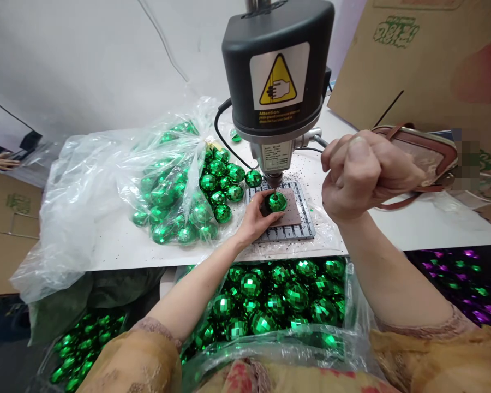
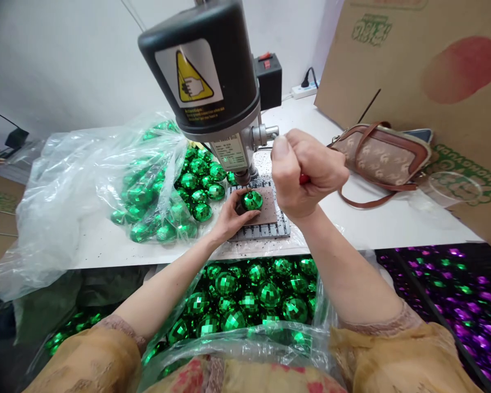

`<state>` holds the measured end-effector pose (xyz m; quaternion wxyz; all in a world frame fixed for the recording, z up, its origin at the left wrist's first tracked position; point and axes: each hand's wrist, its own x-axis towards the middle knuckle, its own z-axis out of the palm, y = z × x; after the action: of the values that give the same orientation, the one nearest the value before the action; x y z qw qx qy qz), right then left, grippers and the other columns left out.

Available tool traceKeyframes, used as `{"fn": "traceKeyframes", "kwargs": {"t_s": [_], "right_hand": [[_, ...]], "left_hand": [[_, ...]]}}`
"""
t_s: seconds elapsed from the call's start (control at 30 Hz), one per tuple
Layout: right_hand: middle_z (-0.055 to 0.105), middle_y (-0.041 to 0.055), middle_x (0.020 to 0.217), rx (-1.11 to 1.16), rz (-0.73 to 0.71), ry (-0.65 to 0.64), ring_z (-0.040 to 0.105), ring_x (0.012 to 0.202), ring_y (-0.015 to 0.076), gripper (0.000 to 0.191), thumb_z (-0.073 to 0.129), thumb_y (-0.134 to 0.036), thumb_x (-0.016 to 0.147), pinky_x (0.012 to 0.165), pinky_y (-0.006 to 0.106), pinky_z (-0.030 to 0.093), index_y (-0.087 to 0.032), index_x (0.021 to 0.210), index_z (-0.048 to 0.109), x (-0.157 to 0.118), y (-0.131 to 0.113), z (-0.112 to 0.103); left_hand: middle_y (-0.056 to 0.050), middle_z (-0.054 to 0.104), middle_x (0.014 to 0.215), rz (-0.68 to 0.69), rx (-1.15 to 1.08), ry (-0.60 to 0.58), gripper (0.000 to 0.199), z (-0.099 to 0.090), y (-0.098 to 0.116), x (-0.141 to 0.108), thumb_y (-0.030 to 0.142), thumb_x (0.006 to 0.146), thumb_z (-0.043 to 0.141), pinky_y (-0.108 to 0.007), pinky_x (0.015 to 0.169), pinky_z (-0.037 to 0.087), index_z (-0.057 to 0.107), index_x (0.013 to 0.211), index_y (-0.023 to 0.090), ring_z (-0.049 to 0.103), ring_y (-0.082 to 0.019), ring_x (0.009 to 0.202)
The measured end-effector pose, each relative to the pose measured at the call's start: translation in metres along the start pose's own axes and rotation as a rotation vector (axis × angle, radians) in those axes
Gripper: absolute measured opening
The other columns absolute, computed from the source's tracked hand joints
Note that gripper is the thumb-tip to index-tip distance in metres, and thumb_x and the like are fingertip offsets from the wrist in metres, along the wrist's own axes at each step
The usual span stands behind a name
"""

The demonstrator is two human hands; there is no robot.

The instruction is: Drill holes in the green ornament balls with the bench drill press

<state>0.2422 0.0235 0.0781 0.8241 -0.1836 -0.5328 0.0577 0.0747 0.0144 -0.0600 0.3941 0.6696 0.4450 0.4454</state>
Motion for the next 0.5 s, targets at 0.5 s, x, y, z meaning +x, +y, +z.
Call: {"fn": "traceKeyframes", "kwargs": {"t_s": [0.5], "right_hand": [[0.022,-0.0053,0.048,0.125,-0.231,-0.025,0.025,0.040,0.0040,0.054,0.058,-0.021,0.090,0.040,0.024,0.030,-0.017,0.058,0.015,-0.008,0.011,0.001]], "left_hand": [[-0.012,0.063,0.129,0.001,0.001,0.003,0.061,0.001,-0.003,-0.001,0.035,0.079,0.082,-0.044,0.108,0.049,0.054,0.131,0.020,0.061,-0.027,0.120]]}}
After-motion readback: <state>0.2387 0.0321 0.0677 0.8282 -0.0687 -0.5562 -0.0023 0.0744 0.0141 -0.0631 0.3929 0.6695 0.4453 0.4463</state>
